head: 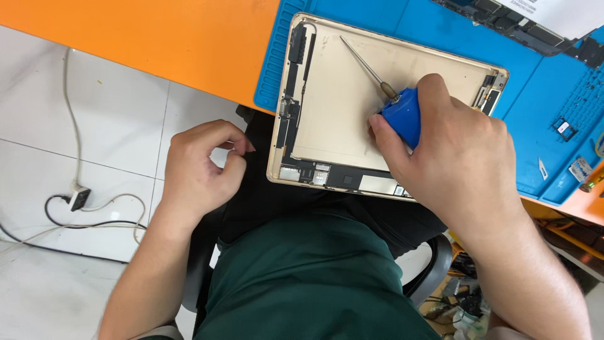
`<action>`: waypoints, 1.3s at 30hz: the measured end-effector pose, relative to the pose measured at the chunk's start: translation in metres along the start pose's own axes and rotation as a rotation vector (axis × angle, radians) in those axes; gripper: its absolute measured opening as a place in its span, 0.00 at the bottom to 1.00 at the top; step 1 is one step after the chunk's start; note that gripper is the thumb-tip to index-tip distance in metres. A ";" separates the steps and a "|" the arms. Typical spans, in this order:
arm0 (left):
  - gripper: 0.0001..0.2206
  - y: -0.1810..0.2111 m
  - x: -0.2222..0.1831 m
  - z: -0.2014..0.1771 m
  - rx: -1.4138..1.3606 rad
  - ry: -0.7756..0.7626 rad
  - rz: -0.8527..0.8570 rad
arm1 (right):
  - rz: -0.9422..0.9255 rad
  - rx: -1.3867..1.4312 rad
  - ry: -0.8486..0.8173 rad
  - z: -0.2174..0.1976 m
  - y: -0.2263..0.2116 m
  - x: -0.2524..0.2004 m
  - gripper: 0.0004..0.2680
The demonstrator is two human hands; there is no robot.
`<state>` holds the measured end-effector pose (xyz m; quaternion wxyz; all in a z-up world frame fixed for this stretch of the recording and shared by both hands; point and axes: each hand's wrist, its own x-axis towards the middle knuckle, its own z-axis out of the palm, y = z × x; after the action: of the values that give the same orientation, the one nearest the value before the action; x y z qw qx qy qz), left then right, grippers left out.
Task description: The person uses a blue electric screwdriver to remove screws from the back cover of a gold laptop. They hold the laptop steady with their left hand while operating the tool with their right hand, working across multiple screw locations on the chassis.
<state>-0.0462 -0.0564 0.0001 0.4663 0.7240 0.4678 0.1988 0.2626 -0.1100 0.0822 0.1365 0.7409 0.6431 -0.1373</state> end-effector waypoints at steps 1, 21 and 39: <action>0.07 -0.001 0.001 0.001 -0.005 0.000 0.000 | 0.001 -0.005 -0.002 0.000 0.000 0.000 0.21; 0.16 0.006 0.002 0.012 -0.080 0.004 -0.002 | -0.027 -0.030 0.009 -0.003 -0.006 0.004 0.21; 0.09 0.007 -0.001 0.016 0.018 0.045 -0.024 | -0.019 -0.024 -0.058 -0.008 -0.006 0.009 0.21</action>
<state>-0.0316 -0.0655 -0.0012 0.4515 0.7178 0.4888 0.2051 0.2583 -0.0980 0.0864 0.1626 0.7288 0.6474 -0.1523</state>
